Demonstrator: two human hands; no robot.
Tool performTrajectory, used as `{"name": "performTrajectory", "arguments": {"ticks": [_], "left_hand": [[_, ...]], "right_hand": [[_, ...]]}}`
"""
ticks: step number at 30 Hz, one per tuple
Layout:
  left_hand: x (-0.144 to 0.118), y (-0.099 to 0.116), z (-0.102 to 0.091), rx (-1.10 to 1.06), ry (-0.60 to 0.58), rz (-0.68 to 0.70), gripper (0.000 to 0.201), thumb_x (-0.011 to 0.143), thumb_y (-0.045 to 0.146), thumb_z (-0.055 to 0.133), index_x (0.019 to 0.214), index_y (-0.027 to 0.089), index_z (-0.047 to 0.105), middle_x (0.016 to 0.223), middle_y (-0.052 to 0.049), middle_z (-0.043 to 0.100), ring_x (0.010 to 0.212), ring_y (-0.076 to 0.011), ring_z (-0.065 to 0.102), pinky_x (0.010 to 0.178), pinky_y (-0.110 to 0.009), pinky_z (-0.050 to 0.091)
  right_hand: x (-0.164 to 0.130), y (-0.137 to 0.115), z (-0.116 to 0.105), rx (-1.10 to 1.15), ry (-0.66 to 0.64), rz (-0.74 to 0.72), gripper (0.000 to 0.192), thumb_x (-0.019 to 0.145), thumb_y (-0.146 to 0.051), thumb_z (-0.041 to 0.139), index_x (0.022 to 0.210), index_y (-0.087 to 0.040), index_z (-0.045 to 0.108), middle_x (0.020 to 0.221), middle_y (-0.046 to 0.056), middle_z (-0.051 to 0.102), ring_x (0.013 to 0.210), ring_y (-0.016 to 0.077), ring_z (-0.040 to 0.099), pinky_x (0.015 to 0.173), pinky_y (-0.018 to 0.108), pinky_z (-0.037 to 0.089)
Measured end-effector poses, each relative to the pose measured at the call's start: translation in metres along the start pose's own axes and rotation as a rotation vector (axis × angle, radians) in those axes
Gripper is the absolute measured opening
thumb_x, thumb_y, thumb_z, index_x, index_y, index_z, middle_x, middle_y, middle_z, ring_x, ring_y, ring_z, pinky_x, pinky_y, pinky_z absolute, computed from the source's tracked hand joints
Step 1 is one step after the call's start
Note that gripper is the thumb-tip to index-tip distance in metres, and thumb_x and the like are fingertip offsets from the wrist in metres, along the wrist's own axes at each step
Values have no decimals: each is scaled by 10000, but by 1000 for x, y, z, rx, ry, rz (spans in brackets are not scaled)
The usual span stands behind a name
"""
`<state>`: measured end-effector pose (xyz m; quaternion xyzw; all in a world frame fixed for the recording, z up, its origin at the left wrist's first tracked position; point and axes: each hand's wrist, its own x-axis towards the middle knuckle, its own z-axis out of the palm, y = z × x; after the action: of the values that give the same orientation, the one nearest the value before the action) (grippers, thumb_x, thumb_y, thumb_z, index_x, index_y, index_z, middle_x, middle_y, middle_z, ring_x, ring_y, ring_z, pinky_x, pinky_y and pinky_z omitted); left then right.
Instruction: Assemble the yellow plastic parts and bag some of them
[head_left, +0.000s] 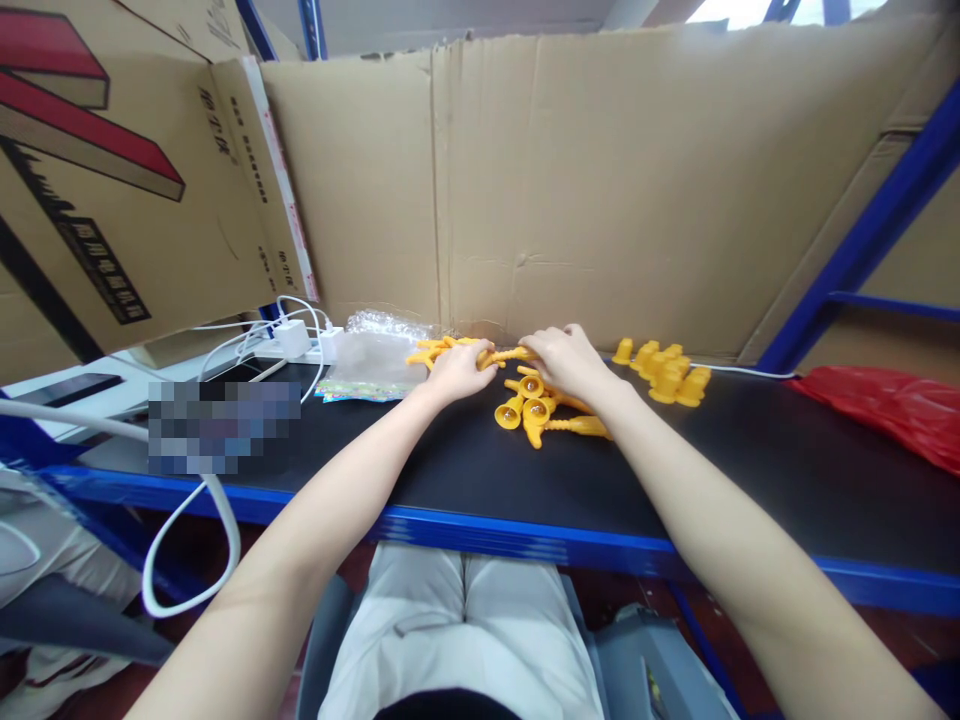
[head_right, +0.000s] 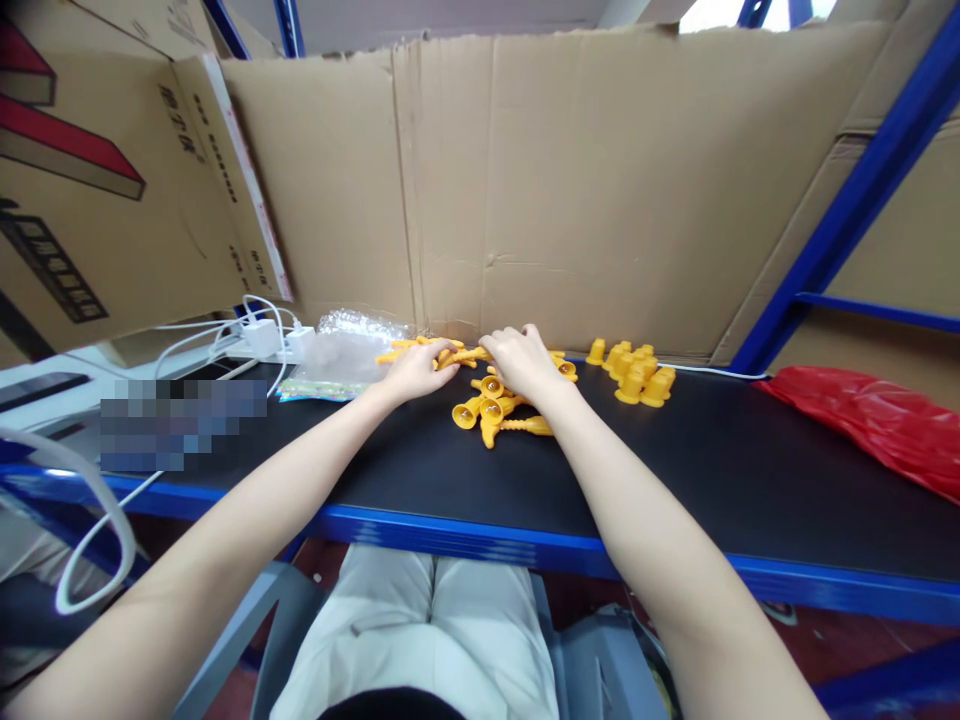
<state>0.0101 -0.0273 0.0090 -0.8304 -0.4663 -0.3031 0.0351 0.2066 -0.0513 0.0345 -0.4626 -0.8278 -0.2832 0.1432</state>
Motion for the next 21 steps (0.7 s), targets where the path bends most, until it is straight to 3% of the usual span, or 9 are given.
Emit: {"name": "performTrajectory", "arguments": {"ticks": [4,10,16,21], "left_hand": [[1,0,1,-23,-39,-16,305,799,359,520,1066,241,605,856,-40,685,804,-204,632,719,-306,466],[1,-1,-1,15,55,1,276,774,318,538,1026,229,608,900,-39,682,774,-181,623,682,-271,447],[0,6,-3,75,52,-1,305,766,303,541,1050,218,611,895,-41,689,794,-184,624,680,-262,445],[0,7,-2,70,37,15,305,757,306,557,1043,216,613,883,-42,690,795,-195,630,683,-276,454]], "right_hand": [[0,1,1,-21,43,-13,229,850,-100,424,998,-164,587,941,84,655,920,220,538,777,349,242],[0,0,6,83,-24,2,212,892,-279,467,1031,-168,581,974,82,655,904,211,557,807,344,262],[1,-1,9,86,-85,48,188,902,-260,437,978,-158,576,972,106,641,892,231,552,770,347,292],[-1,-2,1,46,-40,35,150,865,-236,482,974,-154,544,960,114,617,900,241,536,757,344,309]]}}
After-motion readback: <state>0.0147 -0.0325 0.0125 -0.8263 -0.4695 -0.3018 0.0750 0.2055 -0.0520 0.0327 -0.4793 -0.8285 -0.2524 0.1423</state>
